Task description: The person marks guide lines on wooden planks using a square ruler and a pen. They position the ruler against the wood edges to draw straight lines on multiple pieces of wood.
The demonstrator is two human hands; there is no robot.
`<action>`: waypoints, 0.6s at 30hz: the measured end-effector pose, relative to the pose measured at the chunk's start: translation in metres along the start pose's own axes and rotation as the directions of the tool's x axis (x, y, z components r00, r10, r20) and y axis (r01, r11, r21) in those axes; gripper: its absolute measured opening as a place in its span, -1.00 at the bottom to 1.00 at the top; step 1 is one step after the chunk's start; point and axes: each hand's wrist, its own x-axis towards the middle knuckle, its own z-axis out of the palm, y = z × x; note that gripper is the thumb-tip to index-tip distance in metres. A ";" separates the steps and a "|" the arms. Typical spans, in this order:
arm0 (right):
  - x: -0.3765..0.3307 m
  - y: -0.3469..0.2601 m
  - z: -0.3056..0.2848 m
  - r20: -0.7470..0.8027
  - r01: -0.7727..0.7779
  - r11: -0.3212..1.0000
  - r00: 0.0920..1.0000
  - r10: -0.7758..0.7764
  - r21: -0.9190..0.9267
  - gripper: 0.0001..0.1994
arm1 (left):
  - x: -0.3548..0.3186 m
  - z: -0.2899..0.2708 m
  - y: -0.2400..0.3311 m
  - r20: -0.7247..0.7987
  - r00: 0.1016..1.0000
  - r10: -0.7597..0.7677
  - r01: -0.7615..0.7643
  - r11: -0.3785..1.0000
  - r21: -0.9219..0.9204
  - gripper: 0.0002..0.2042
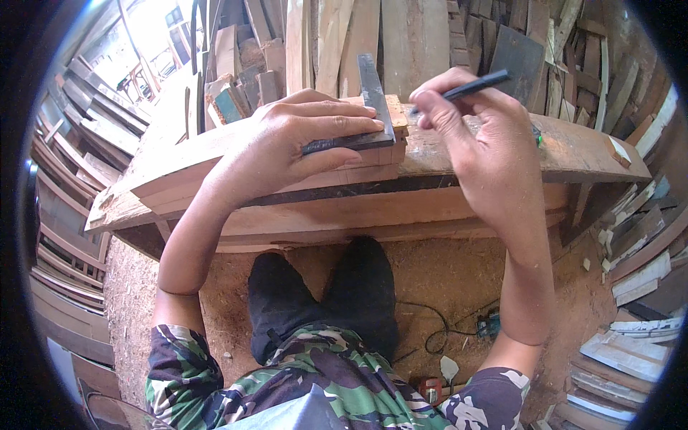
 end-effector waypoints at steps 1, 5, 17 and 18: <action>0.002 0.002 0.001 -0.035 0.012 1.000 0.999 -0.013 -0.005 -0.78 | -0.002 -0.001 0.001 -0.019 1.000 0.006 -0.006 1.000 0.005 -0.61; 0.002 -0.003 0.004 -0.047 0.010 0.999 0.999 -0.012 -0.030 -0.81 | -0.018 -0.014 0.004 -0.067 0.997 0.029 -0.018 0.985 0.169 -0.66; 0.038 0.000 0.038 0.272 0.335 0.909 0.925 -0.266 -0.249 -0.66 | -0.094 -0.052 -0.001 -0.277 0.957 -0.085 0.164 0.947 0.276 -0.67; 0.038 0.000 0.038 0.357 0.423 0.859 0.880 -0.314 -0.288 -0.58 | -0.096 -0.051 -0.003 -0.317 0.944 -0.088 0.179 0.946 0.271 -0.69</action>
